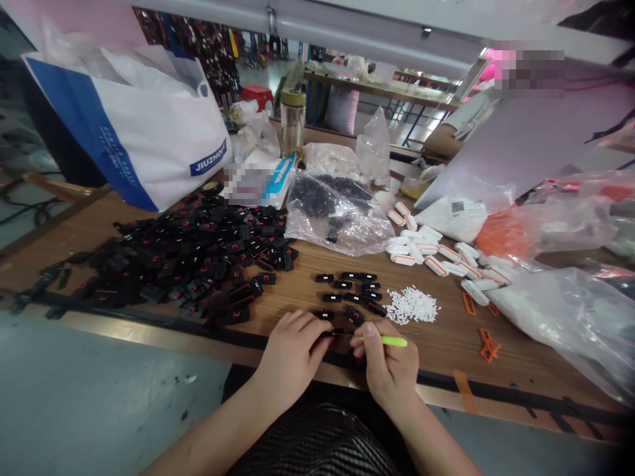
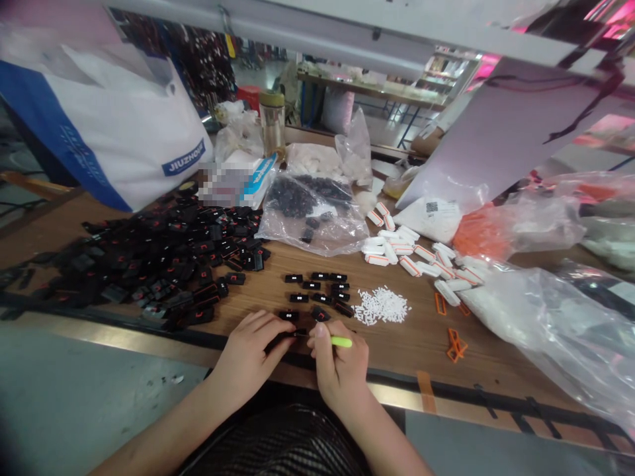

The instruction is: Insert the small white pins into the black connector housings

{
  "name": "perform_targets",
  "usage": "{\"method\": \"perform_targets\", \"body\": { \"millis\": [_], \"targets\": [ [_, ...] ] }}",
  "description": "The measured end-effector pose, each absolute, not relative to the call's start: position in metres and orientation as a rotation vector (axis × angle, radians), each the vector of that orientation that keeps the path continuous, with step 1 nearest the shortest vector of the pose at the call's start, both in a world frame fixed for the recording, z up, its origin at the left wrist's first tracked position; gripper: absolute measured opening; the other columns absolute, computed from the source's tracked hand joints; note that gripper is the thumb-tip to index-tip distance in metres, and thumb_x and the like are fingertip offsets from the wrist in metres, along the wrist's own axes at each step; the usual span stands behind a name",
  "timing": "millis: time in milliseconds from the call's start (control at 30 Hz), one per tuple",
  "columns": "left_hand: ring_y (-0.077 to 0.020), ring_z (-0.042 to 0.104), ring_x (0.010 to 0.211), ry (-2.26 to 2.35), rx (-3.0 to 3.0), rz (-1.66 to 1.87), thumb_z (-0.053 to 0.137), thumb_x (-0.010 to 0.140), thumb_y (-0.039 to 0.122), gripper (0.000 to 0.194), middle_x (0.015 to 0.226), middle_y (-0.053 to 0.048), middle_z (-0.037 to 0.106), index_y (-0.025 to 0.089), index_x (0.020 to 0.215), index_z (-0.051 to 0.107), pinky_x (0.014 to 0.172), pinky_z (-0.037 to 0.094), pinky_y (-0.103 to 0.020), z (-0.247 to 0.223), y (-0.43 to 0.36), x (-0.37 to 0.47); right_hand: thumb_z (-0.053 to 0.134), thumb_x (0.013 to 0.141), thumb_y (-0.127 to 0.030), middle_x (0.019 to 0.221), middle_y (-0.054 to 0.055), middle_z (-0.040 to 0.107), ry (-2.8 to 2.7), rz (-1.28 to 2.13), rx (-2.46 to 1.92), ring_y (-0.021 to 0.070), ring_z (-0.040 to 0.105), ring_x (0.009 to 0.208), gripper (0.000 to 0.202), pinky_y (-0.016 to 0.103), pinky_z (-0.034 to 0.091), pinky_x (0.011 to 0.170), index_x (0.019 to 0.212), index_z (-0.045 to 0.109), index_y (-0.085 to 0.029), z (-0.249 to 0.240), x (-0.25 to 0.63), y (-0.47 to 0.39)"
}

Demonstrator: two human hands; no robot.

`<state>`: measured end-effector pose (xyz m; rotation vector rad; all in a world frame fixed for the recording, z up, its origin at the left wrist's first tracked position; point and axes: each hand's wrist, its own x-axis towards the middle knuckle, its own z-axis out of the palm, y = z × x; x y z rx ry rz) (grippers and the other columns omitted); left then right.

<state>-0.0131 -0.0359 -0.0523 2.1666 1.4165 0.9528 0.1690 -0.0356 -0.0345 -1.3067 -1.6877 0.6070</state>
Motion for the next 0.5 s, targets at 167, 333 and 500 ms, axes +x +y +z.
{"method": "perform_targets", "body": {
  "millis": [167,333,500],
  "targets": [
    [-0.0243,0.06,0.088,1.419,2.161,0.954,0.064,0.09,0.013,0.011,0.093,-0.004,0.069,0.02,0.099,0.066,0.08,0.05,-0.043,-0.0515,-0.0363,-0.0134,0.049,0.099,-0.025,0.065,0.0,0.067,-1.67,0.6,-1.303,0.0104,0.062,0.05,0.03,0.023,0.049,0.053,0.076,0.066,-0.018,-0.0374,0.17,-0.0364],
    [-0.0241,0.06,0.088,1.414,2.17,0.957,0.064,0.09,0.014,0.012,0.093,-0.004,0.069,0.02,0.099,0.067,0.081,0.05,-0.043,-0.0525,-0.0363,-0.0133,0.048,0.099,-0.026,0.064,0.0,0.067,-1.667,0.598,-1.305,0.01,0.062,0.051,0.03,0.023,0.048,0.053,0.076,0.066,-0.019,-0.0384,0.1707,-0.0374],
    [-0.024,0.06,0.088,1.407,2.173,0.967,0.063,0.091,0.014,0.012,0.093,-0.004,0.069,0.02,0.1,0.067,0.082,0.051,-0.044,-0.0529,-0.0356,-0.013,0.047,0.1,-0.028,0.065,0.001,0.068,-1.703,0.571,-1.326,0.0112,0.063,0.051,0.031,0.024,0.049,0.054,0.077,0.067,-0.018,-0.0379,0.17,-0.0361]
  ]
}}
